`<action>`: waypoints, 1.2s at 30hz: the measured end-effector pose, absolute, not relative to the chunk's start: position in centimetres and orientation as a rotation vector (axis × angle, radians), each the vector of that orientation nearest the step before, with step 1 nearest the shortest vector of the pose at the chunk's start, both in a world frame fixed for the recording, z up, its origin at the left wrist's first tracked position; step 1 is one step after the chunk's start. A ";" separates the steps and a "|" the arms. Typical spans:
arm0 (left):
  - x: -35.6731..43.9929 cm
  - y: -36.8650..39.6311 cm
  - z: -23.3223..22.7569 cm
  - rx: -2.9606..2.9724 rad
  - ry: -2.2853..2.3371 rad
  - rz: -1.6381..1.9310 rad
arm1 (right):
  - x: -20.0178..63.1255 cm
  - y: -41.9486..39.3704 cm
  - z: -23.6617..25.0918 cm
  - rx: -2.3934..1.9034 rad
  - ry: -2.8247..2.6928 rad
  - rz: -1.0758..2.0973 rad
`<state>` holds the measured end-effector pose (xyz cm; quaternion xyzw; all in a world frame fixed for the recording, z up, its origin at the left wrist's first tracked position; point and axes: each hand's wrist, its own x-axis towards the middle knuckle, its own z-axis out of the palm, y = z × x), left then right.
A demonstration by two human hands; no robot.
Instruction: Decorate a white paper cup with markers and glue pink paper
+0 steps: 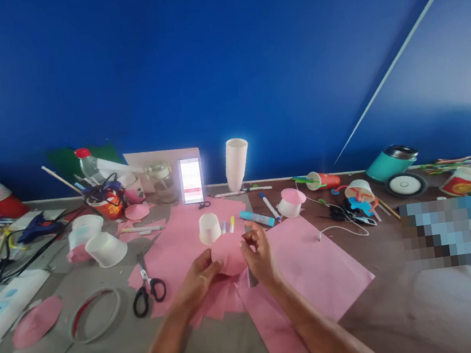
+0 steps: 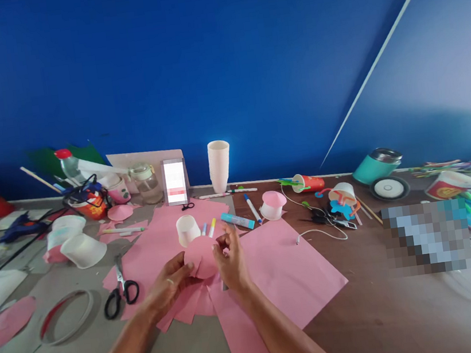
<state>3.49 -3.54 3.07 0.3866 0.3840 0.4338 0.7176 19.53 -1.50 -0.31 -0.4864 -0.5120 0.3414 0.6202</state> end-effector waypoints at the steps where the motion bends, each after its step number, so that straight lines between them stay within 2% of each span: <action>1: 3.4 -3.5 3.1 0.884 0.873 0.965 | 19.5 -1.5 -0.4 -1.107 -1.220 0.788; 6: 2.8 -3.0 2.7 1.073 1.126 0.970 | 19.6 -1.6 -0.3 -1.055 -1.470 0.734; 11: 1.9 -2.3 1.3 1.296 1.384 1.132 | 21.9 0.1 -0.6 -1.370 -1.500 -0.033; 13: 1.7 -2.1 0.9 1.402 1.482 1.185 | 22.9 1.0 -1.3 -1.601 -1.477 -0.166; 18: 1.7 -2.3 0.8 1.634 1.551 1.154 | 24.0 2.0 -3.0 -1.993 -1.500 -0.057; 26: 1.3 -1.8 0.2 1.796 1.781 1.131 | 24.1 1.4 -2.4 -2.065 -1.479 -0.120; 31: 1.1 -1.7 0.3 1.771 1.927 1.072 | 24.3 1.6 -2.2 -1.824 -1.348 -0.142; 36: 0.9 -1.6 0.8 1.691 2.023 1.060 | 23.4 1.0 -0.6 -1.412 -1.233 0.156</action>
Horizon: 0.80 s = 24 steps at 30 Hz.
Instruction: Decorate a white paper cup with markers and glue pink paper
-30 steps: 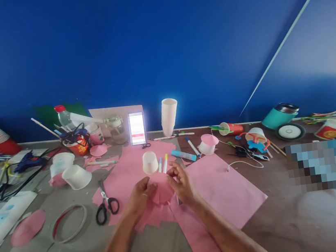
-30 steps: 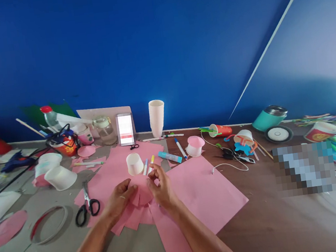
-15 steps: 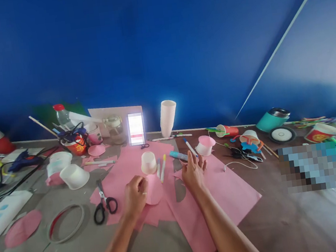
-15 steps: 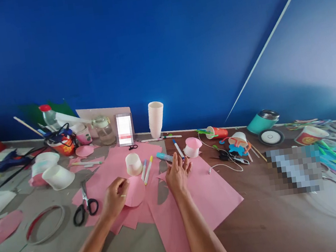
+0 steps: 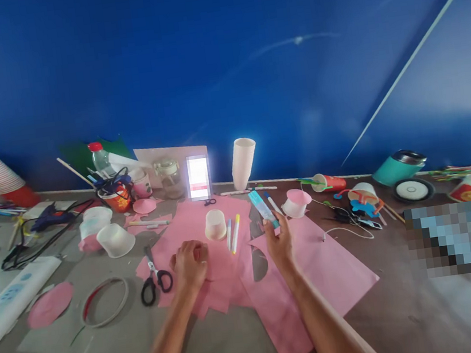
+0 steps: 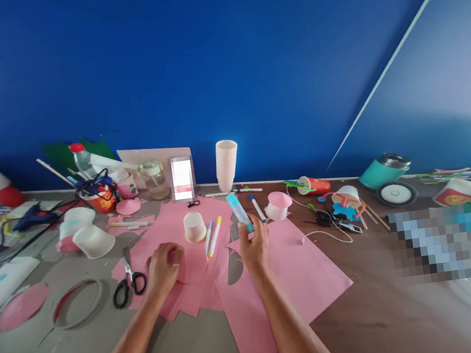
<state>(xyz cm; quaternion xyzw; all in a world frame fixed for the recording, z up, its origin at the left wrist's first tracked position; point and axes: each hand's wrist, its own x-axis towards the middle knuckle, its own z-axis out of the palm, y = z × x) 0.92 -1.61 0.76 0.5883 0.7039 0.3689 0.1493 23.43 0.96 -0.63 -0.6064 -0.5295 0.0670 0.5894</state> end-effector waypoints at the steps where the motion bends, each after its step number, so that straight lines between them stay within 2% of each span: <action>1: 0.8 -1.6 0.9 1.672 2.019 1.129 | 23.2 0.6 -0.2 -1.341 -1.240 0.240; 6: 0.8 -2.4 2.1 1.537 1.619 1.498 | 21.5 -1.8 1.8 -1.110 -1.271 0.671; 11: 1.4 -3.3 2.5 1.430 1.132 1.374 | 19.8 -3.2 2.3 -0.970 -1.329 0.917; 15: 1.8 -3.4 2.3 1.333 1.120 1.245 | 19.2 -3.4 2.4 -0.940 -1.321 1.019; 24: 2.0 -3.3 2.7 1.251 1.090 1.308 | 19.4 -3.1 2.7 -0.950 -1.234 1.109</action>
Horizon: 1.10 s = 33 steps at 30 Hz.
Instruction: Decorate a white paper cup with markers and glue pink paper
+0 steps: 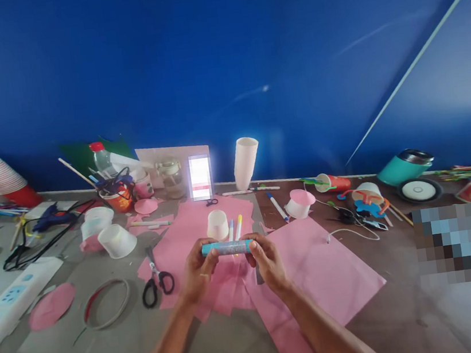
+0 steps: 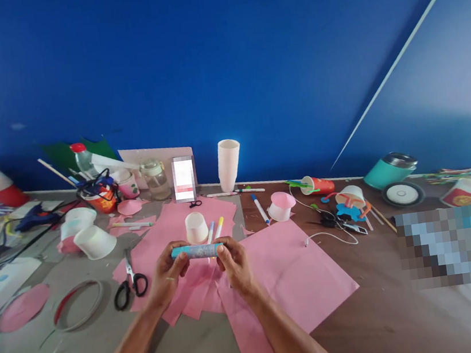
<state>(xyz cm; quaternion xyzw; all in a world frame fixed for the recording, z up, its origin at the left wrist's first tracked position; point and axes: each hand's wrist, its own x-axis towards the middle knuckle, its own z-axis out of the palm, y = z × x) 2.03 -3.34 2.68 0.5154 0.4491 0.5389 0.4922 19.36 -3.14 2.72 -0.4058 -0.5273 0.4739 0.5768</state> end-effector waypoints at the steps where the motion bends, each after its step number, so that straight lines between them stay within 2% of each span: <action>1: 2.0 -3.4 2.7 1.254 1.093 1.303 | 19.3 -3.1 2.7 -0.949 -1.232 1.110; 10: 1.9 -3.4 2.8 1.239 1.080 1.327 | 19.5 -3.0 2.5 -0.966 -1.261 1.056; 16: 2.3 -3.3 2.8 1.173 1.077 1.351 | 19.3 -3.2 1.5 -0.857 -1.192 1.218; 20: 2.6 -3.4 2.3 1.174 1.017 1.273 | 18.8 -3.0 0.6 -0.854 -1.044 1.324; 33: 2.8 -3.9 2.4 1.172 0.784 1.072 | 19.3 -2.0 1.1 -0.792 -0.750 1.339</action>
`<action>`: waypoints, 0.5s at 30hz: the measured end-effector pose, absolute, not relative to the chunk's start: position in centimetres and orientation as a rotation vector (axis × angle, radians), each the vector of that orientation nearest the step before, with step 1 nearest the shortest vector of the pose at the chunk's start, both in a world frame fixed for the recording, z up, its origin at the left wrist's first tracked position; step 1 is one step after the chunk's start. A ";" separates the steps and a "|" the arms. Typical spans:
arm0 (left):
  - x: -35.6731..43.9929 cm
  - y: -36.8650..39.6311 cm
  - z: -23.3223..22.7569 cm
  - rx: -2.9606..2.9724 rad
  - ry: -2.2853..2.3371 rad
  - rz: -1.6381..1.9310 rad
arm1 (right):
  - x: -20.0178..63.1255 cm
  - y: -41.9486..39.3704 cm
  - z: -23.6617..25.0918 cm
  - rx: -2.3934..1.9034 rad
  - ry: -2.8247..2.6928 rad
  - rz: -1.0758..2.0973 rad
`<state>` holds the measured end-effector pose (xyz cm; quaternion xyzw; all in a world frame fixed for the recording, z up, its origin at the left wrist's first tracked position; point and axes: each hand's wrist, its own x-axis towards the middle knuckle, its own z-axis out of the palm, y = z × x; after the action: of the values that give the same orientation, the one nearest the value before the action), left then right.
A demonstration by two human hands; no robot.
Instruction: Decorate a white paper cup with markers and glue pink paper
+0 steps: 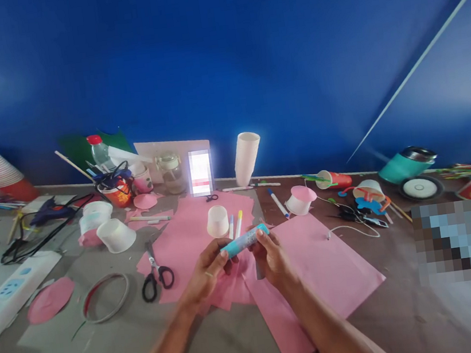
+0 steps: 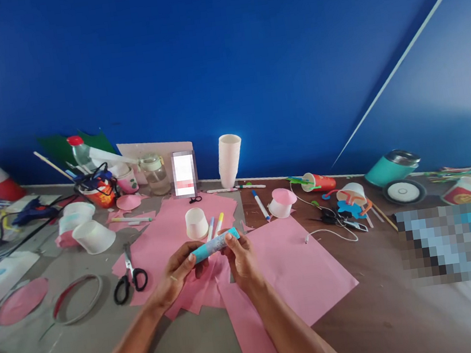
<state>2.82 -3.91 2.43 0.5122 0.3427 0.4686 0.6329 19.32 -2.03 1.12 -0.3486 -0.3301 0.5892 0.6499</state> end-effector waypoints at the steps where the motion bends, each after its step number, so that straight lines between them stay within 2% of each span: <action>1: 2.8 -3.9 2.4 1.175 0.787 1.066 | 19.3 -2.0 1.1 -0.789 -0.737 1.341; 15: 3.6 -4.1 3.0 1.174 0.946 1.041 | 19.5 -1.4 0.4 -0.775 -0.664 1.256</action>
<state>3.57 -4.10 2.95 0.5084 0.4094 0.4508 0.6089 19.55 -1.37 0.40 -0.3464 -0.2972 0.5616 0.6901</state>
